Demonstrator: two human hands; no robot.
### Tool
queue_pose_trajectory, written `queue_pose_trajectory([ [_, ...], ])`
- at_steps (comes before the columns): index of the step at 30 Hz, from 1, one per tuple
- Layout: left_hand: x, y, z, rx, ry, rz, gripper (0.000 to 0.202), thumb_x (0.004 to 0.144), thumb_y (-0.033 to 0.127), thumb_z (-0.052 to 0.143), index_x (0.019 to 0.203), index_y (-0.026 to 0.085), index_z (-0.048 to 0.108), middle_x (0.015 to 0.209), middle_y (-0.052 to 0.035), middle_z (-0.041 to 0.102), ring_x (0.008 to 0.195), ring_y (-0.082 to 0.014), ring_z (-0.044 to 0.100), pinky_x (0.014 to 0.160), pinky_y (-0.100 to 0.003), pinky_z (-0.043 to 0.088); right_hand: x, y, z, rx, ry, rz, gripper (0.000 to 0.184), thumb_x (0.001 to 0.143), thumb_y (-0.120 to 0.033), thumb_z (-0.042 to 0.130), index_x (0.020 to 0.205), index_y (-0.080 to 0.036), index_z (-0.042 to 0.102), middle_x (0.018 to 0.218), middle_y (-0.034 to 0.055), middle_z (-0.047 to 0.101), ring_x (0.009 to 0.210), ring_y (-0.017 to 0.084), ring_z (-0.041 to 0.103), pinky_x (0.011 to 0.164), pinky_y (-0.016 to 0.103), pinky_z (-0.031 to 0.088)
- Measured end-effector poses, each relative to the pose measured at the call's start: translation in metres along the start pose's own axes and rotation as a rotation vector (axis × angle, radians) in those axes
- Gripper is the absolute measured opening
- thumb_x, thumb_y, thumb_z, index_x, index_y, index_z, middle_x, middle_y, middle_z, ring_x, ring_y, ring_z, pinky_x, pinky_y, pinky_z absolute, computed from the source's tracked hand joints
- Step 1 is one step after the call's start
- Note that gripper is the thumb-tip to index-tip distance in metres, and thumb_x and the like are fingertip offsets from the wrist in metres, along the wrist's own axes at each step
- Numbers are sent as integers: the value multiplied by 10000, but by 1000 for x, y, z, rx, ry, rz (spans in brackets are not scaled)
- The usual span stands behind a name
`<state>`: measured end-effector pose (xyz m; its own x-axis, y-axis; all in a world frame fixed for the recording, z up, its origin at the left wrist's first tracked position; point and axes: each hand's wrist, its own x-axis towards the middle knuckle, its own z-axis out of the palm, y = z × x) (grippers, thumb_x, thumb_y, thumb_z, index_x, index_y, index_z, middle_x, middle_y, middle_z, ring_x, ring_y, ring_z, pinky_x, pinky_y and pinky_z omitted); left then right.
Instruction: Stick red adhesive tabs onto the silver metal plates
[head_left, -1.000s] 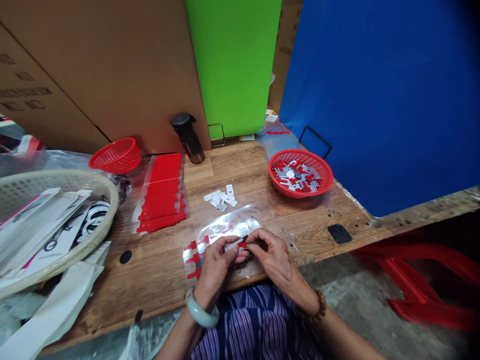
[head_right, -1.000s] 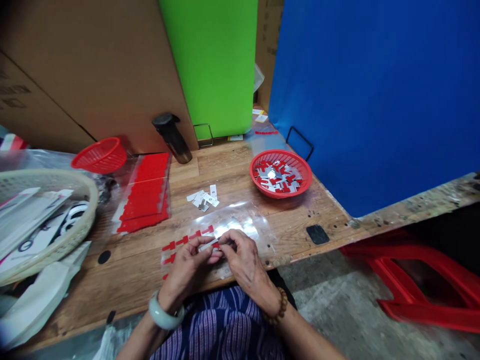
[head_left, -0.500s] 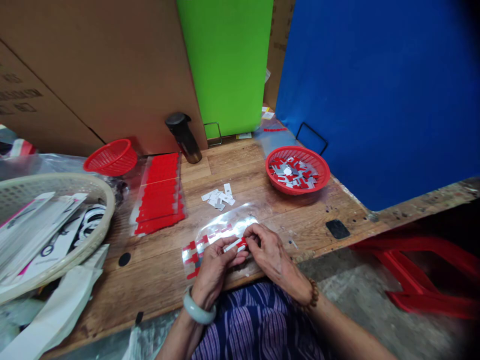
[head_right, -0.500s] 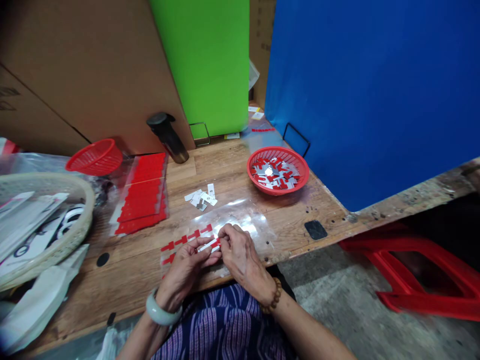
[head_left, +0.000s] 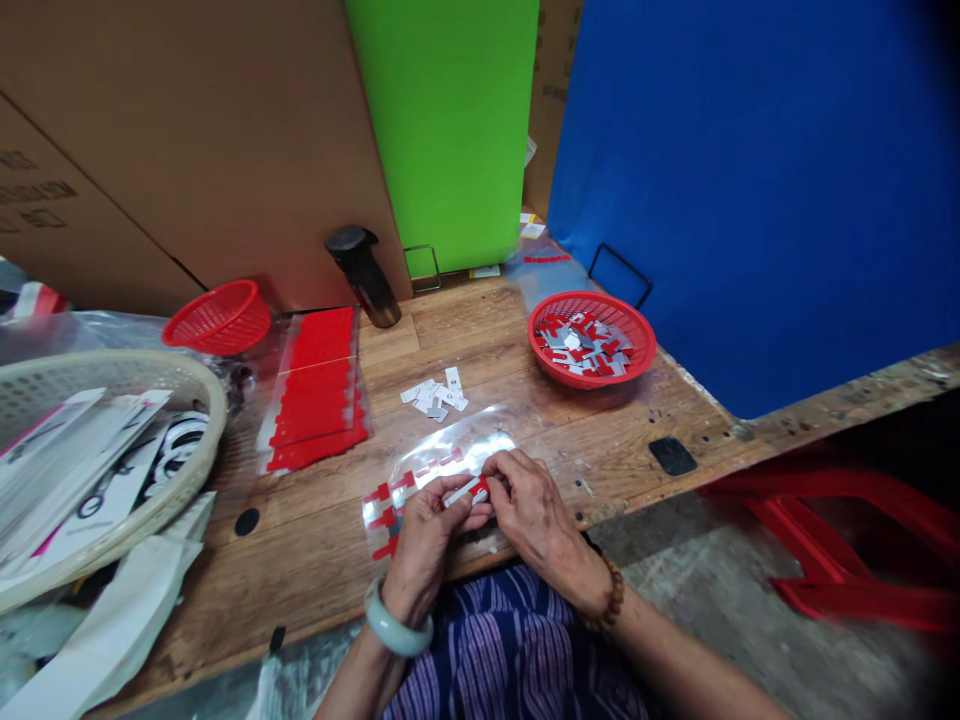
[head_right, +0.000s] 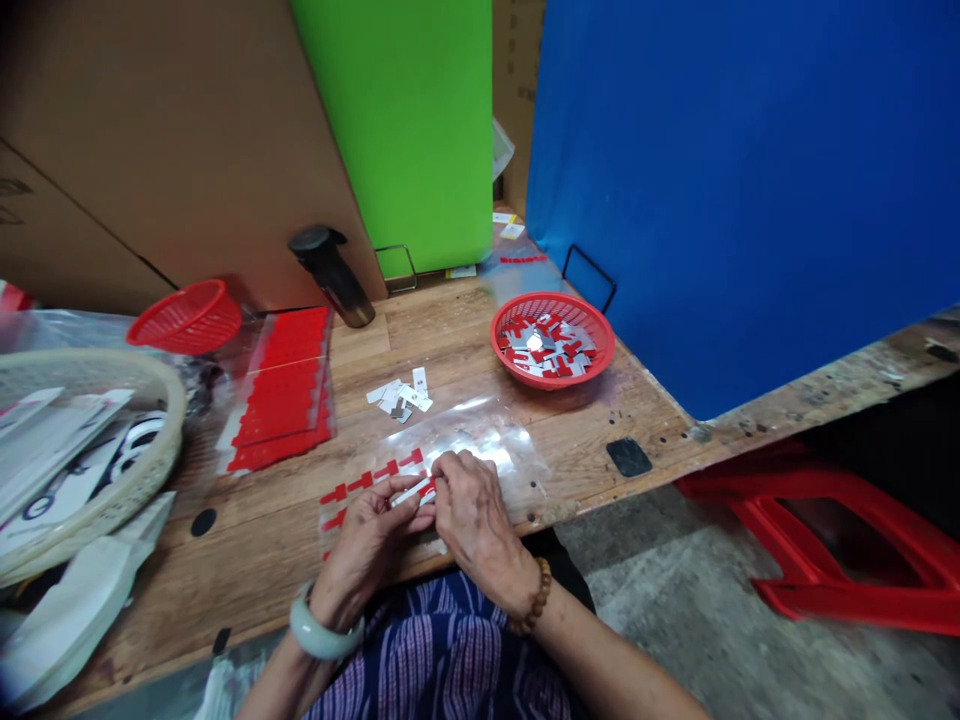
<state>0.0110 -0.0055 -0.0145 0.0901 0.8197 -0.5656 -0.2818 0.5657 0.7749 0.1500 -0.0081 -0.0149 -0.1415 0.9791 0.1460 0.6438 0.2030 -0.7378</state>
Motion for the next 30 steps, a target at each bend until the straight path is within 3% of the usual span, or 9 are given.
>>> queue_pose_trajectory([
  [9,1,-2,-2,-8,-1,21,357,657,157,726,973,90,572,692,-83,719,628,-161,693,621,-210,546,-3,-2,8,-86,56,-13,197,868,-96,422,892,-201,587,824,40,582,805,189,523,814,342,367],
  [13,4,-6,-4,-46,21,6,335,671,119,712,975,87,574,697,-90,723,617,-157,694,621,-211,552,-1,3,12,-93,118,-36,276,878,-132,434,1103,-204,575,915,67,623,879,209,551,859,373,382],
  [16,6,-9,-6,-58,20,-15,299,704,77,672,986,79,572,708,-98,723,613,-154,694,624,-215,558,4,15,11,-3,183,-24,359,859,-175,475,1213,-211,520,1040,87,615,956,220,552,870,371,406],
  [19,6,-8,-8,-63,19,-39,271,737,43,625,1001,68,566,749,-117,724,627,-151,696,633,-215,561,11,30,6,167,233,82,305,853,-235,481,1146,-198,556,1048,91,608,917,210,566,792,333,450],
  [21,6,-6,-8,-59,23,-46,255,755,33,600,1005,64,562,746,-122,723,629,-150,696,632,-211,560,12,37,3,306,162,177,239,860,-282,471,1040,-185,595,897,62,631,777,180,583,696,294,461],
  [24,5,-3,-6,-64,27,-48,232,765,33,587,992,68,562,707,-111,718,619,-151,696,621,-207,560,10,37,3,531,-53,288,221,853,-348,485,921,-178,609,662,-7,583,570,125,542,571,244,433],
  [27,2,-1,-4,-76,10,-50,235,751,40,608,979,77,566,677,-96,714,613,-154,696,611,-200,557,6,30,7,749,-188,355,242,780,-367,592,916,-167,595,668,-22,575,555,105,540,551,227,425],
  [30,0,1,-2,-79,4,-27,248,725,71,649,960,86,571,659,-81,711,617,-160,698,605,-196,555,6,22,10,901,-230,396,275,706,-347,681,887,-159,592,688,-23,587,587,99,555,583,223,431],
])
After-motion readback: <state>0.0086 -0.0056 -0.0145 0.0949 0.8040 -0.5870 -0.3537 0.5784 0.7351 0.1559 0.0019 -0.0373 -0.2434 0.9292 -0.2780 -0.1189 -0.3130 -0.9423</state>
